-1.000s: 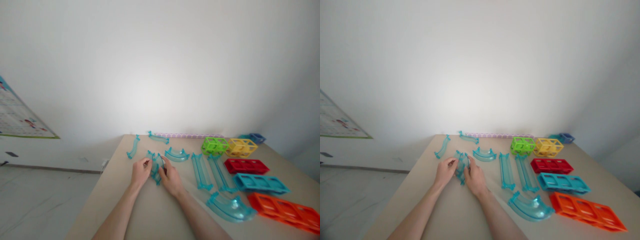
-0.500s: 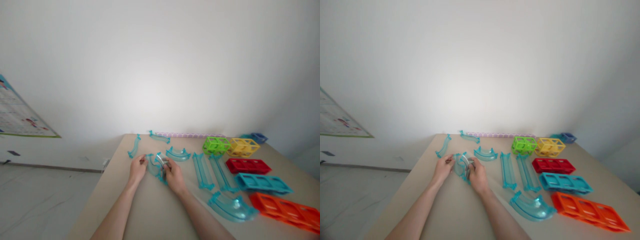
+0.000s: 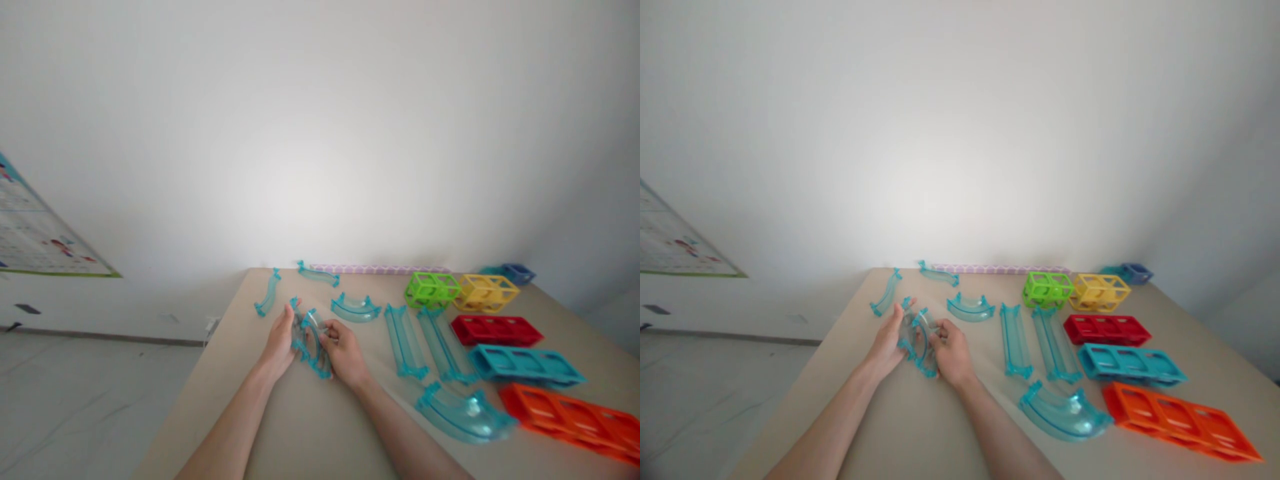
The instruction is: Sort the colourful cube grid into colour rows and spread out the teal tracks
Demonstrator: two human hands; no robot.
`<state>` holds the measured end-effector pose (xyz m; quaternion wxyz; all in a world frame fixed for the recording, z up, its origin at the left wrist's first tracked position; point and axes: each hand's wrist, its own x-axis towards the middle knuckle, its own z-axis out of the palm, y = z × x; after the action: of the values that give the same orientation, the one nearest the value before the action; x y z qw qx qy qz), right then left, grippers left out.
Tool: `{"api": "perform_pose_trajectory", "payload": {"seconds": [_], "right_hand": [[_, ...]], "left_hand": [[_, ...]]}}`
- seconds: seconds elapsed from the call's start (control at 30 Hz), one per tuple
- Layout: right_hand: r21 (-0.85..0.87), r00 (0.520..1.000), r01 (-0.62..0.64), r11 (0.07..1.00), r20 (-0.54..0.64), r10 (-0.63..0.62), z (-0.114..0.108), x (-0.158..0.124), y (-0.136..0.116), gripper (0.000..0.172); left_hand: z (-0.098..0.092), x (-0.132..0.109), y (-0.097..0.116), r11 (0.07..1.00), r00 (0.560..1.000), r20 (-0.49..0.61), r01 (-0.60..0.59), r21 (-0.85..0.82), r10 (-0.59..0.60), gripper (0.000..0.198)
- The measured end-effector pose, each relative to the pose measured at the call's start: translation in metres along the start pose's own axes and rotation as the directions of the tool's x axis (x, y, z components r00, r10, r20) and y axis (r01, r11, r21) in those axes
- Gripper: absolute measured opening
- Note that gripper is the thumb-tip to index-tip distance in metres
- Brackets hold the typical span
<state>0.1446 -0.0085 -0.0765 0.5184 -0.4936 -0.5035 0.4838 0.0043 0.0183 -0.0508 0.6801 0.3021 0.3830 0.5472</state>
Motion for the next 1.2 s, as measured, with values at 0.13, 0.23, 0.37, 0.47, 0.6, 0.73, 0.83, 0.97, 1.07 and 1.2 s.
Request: {"api": "perform_pose_trajectory", "payload": {"seconds": [0.13,0.23,0.37,0.47,0.6,0.73,0.83,0.97,1.07,1.2], "right_hand": [[0.082,0.999,-0.050,0.995,-0.003,0.050,-0.001,0.002,0.001,0.030],[0.120,0.998,-0.064,0.991,0.018,0.062,-0.001,0.002,0.001,0.039],[0.135,0.999,-0.040,0.990,0.032,0.036,0.002,0.001,0.002,0.038],[0.126,0.999,-0.025,0.992,0.037,0.020,0.003,0.001,0.003,0.037],[0.082,1.000,0.017,0.996,0.007,-0.018,0.002,0.002,0.003,0.036],[-0.016,0.991,0.047,0.999,-0.122,-0.049,-0.003,0.003,0.000,0.036],[-0.101,0.965,0.043,0.994,-0.254,-0.067,-0.010,0.004,-0.003,0.035],[-0.175,0.938,0.019,0.984,-0.339,-0.078,-0.019,0.006,-0.006,0.033],[-0.194,0.948,0.002,0.981,-0.311,-0.064,-0.021,0.007,-0.006,0.031],[-0.214,0.956,0.000,0.977,-0.287,-0.063,-0.020,0.007,-0.005,0.031]], "left_hand": [[0.001,-0.003,-0.004,1.000,0.995,0.100,-0.017,0.004,0.016,0.066],[0.000,-0.003,-0.009,0.993,0.988,0.153,0.010,0.114,-0.028,0.057],[-0.004,-0.001,-0.016,0.973,0.985,0.170,-0.071,0.218,0.034,0.049],[-0.003,-0.002,-0.015,0.975,0.981,0.193,-0.059,0.215,0.017,0.049],[0.001,-0.006,-0.006,0.982,0.976,0.216,-0.057,0.179,0.018,0.041],[0.000,-0.007,-0.001,0.987,0.972,0.224,-0.105,0.125,0.075,0.043],[-0.005,-0.004,-0.002,0.970,0.969,0.226,-0.145,0.197,0.099,0.051],[-0.005,-0.003,-0.002,0.892,0.947,0.312,-0.203,0.404,0.074,0.046],[-0.004,-0.005,0.000,0.864,0.951,0.291,-0.235,0.445,0.109,0.052],[-0.005,-0.004,-0.001,0.841,0.950,0.262,-0.281,0.462,0.173,0.050]]}}
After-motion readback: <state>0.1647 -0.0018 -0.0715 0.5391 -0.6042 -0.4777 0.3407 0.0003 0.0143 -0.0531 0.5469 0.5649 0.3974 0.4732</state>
